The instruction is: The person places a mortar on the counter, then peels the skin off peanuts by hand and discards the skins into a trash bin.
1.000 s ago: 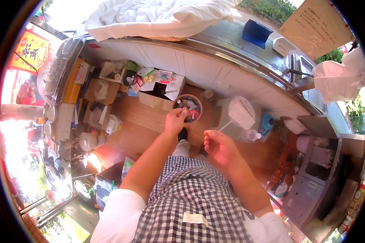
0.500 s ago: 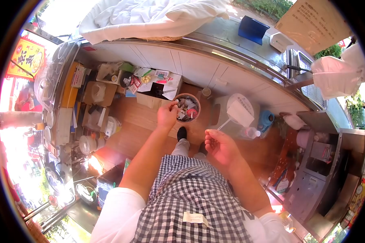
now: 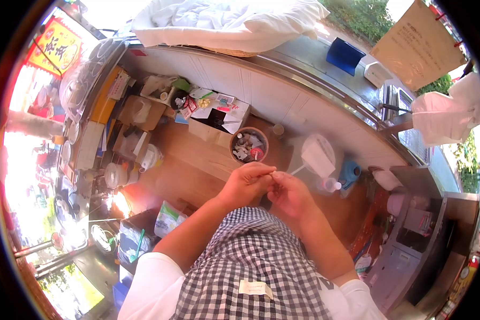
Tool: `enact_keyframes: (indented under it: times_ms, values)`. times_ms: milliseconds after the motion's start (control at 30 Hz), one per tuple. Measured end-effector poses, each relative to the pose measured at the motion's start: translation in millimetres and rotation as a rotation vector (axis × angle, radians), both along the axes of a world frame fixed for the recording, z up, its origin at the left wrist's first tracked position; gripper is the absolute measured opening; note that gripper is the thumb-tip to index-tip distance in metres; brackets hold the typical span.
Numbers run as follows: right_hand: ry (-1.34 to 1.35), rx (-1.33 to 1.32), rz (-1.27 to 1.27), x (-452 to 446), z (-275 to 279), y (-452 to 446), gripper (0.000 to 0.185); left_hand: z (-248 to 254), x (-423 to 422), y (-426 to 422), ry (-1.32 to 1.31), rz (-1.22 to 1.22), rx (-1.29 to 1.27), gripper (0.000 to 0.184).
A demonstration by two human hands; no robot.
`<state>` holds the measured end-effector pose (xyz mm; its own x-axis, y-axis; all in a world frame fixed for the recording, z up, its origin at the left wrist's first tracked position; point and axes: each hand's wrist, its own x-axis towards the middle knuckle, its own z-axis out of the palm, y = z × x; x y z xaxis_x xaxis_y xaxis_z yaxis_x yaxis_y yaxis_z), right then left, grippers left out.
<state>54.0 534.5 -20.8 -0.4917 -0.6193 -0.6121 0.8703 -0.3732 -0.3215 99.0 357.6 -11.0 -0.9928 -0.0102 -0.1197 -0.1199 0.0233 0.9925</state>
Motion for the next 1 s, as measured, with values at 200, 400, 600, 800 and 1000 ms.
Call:
enact_keyframes:
  times_ms: [200, 400, 600, 800, 1000]
  values:
    - [0.084, -0.037, 0.200, 23, -4, 3, 0.016, 1, 50, 12, 0.125, 0.206, -0.159, 0.017]
    - [-0.018, 0.050, 0.372, 58, -16, -11, 0.015, 5, 134, 5, -0.074, 0.570, -0.104, 0.012]
    - [-0.022, 0.133, 0.510, 82, -5, -27, 0.016, 0, 234, -15, -0.140, 0.892, -0.226, 0.016]
    - [0.004, 0.157, 0.639, 107, -6, -58, 0.019, 1, 337, -33, -0.085, 1.208, -0.400, 0.016]
    - [-0.035, 0.128, 0.852, 170, 8, -103, 0.021, 25, 461, -29, -0.201, 1.460, -0.604, 0.013]
